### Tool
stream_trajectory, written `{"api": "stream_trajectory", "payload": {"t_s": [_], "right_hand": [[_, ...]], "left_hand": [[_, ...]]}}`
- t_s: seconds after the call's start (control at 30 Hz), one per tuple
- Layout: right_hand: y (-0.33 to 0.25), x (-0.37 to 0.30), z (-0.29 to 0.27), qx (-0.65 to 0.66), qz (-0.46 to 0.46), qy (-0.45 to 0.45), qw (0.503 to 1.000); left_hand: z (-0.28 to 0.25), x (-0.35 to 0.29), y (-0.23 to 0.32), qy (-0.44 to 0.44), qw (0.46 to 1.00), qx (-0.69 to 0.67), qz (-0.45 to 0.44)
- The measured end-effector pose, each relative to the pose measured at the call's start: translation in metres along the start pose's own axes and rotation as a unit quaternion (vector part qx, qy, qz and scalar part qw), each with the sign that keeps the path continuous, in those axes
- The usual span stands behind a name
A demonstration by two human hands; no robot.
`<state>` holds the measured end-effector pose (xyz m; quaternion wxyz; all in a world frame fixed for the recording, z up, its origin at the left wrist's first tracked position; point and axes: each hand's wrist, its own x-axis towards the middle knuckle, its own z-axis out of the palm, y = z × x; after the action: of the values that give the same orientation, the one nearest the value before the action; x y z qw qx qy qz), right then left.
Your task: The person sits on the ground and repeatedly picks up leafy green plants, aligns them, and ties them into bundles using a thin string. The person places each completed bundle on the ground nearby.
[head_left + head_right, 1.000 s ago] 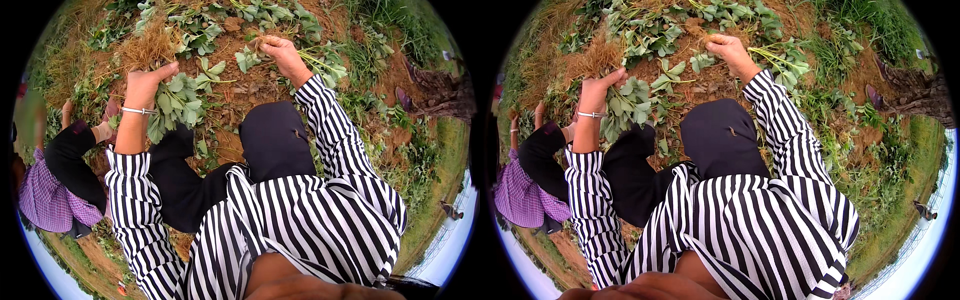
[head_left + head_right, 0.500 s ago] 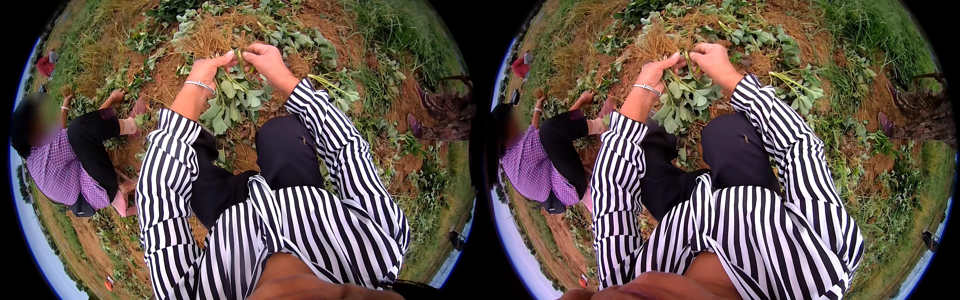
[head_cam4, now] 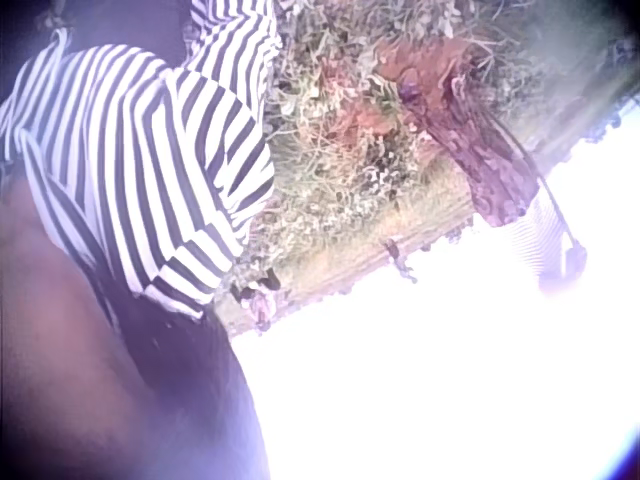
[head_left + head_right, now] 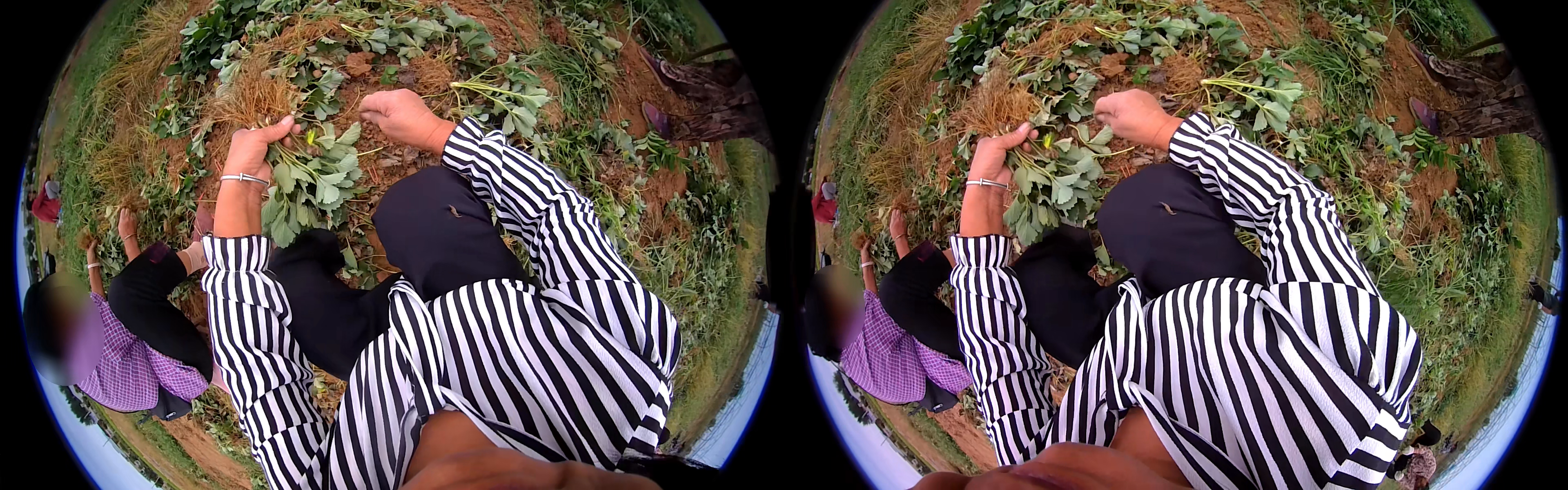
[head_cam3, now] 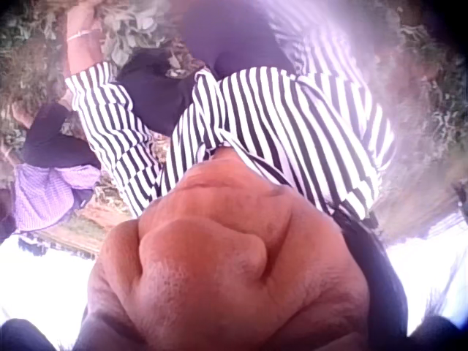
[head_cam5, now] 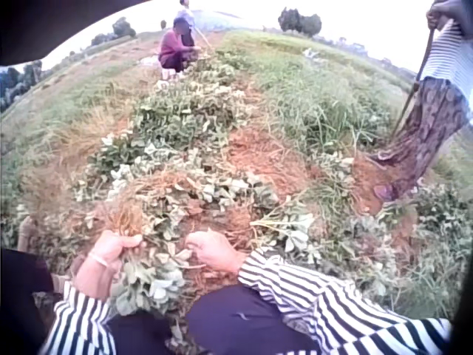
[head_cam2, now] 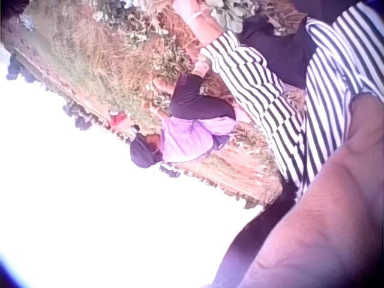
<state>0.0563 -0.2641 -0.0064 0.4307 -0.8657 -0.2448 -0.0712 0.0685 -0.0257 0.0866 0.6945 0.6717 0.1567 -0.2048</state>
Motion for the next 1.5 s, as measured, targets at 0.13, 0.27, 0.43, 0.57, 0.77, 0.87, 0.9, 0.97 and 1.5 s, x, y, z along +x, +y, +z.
{"api": "stream_trajectory", "payload": {"t_s": [0.13,0.27,0.43,0.57,0.77,0.87,0.9,0.97,1.5], "right_hand": [[0.097,-0.087,-0.024,-0.222,0.189,-0.243,0.925],[0.161,-0.087,-0.049,-0.277,0.224,0.022,0.934],[0.197,-0.052,-0.039,-0.330,0.270,-0.047,0.903],[0.228,-0.051,-0.019,-0.387,0.318,-0.081,0.862],[0.244,-0.038,-0.015,-0.350,0.325,-0.091,0.874],[0.230,-0.018,-0.030,-0.323,0.212,-0.091,0.918],[0.226,-0.011,-0.038,-0.313,0.187,-0.077,0.928],[0.201,0.008,-0.059,-0.322,0.188,-0.006,0.928],[0.209,0.024,-0.012,-0.294,0.214,-0.009,0.931]], "left_hand": [[-0.013,0.004,-0.010,-0.069,0.996,-0.048,0.011],[-0.009,-0.007,-0.006,-0.014,1.000,0.025,0.007],[-0.004,-0.006,-0.007,0.020,0.998,0.035,0.039],[0.000,-0.005,-0.007,0.029,0.997,0.060,0.036],[0.000,0.000,-0.012,0.036,0.996,0.068,0.047],[-0.004,-0.007,-0.008,0.051,0.995,0.075,0.044],[-0.005,-0.007,-0.007,0.050,0.995,0.073,0.054],[-0.005,0.000,-0.010,0.044,0.995,0.066,0.062],[-0.009,-0.004,-0.017,0.071,0.993,0.048,0.081]]}}
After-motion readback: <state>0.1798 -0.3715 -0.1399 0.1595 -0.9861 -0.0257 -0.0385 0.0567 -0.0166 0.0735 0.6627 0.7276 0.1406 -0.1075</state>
